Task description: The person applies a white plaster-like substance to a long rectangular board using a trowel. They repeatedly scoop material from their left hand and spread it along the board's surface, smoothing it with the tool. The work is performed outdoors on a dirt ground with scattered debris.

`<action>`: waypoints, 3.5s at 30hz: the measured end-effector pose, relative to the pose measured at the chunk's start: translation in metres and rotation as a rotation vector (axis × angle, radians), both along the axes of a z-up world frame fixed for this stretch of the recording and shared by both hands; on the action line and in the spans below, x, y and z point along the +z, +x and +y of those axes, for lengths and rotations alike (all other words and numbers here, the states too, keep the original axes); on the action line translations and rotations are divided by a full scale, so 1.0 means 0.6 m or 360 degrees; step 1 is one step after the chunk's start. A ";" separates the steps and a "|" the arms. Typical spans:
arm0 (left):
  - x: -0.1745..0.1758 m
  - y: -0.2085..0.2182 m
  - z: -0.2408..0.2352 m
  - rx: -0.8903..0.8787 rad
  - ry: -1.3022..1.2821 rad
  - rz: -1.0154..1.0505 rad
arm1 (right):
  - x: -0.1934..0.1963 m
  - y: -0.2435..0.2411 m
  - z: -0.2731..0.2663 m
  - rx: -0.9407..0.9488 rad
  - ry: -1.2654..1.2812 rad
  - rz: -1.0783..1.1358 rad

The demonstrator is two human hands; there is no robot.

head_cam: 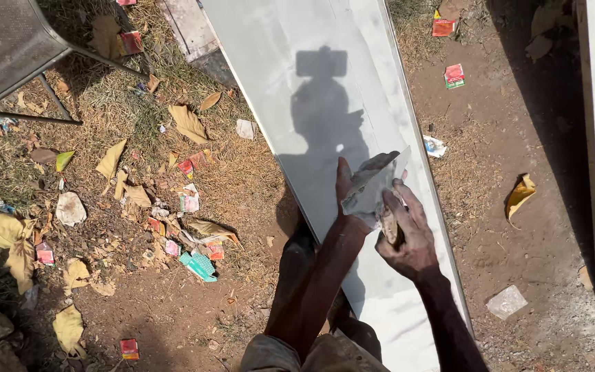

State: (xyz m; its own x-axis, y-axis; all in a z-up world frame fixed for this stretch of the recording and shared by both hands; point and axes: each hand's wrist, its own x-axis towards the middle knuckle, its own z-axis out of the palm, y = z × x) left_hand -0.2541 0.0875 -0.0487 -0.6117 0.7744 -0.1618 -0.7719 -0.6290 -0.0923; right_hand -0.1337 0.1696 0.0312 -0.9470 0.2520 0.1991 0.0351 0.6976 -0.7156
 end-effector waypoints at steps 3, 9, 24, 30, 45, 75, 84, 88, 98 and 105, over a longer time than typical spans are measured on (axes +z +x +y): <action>0.001 -0.075 -0.006 0.0226 0.0625 -0.0087 | 0.010 -0.079 -0.038 -0.0035 -0.0180 -0.0201; 0.043 -0.235 -0.042 0.0399 -0.0222 -0.0152 | -0.042 -0.156 -0.002 0.0014 -0.0387 -0.0402; -0.074 -0.423 -0.021 -0.0046 -0.0637 0.0628 | -0.140 -0.213 0.081 -0.0118 -0.2006 -0.1209; -0.120 -0.404 -0.084 -0.0090 -0.0761 -0.0118 | -0.198 -0.304 0.226 -0.0208 -0.3339 -0.0380; -0.262 -0.150 -0.236 -0.0200 -0.0802 -0.0865 | -0.319 -0.900 0.410 0.0047 0.0797 -0.0414; -0.300 -0.143 -0.219 -0.0089 -0.0641 -0.0924 | -0.409 -0.915 0.460 0.0166 0.1017 -0.0429; -0.288 -0.149 -0.191 -0.0170 -0.0592 -0.0851 | -0.370 -0.823 0.447 0.0092 0.0682 -0.0295; -0.290 -0.153 -0.203 -0.0214 -0.0581 -0.0852 | -0.370 -0.927 0.438 0.0021 0.0745 -0.0582; -0.281 -0.132 -0.222 0.0016 -0.0503 -0.0741 | -0.369 -0.979 0.417 0.0140 0.0790 -0.0493; -0.274 -0.154 -0.204 -0.0065 -0.0672 -0.0997 | -0.391 -0.882 0.411 0.0183 0.0744 -0.0421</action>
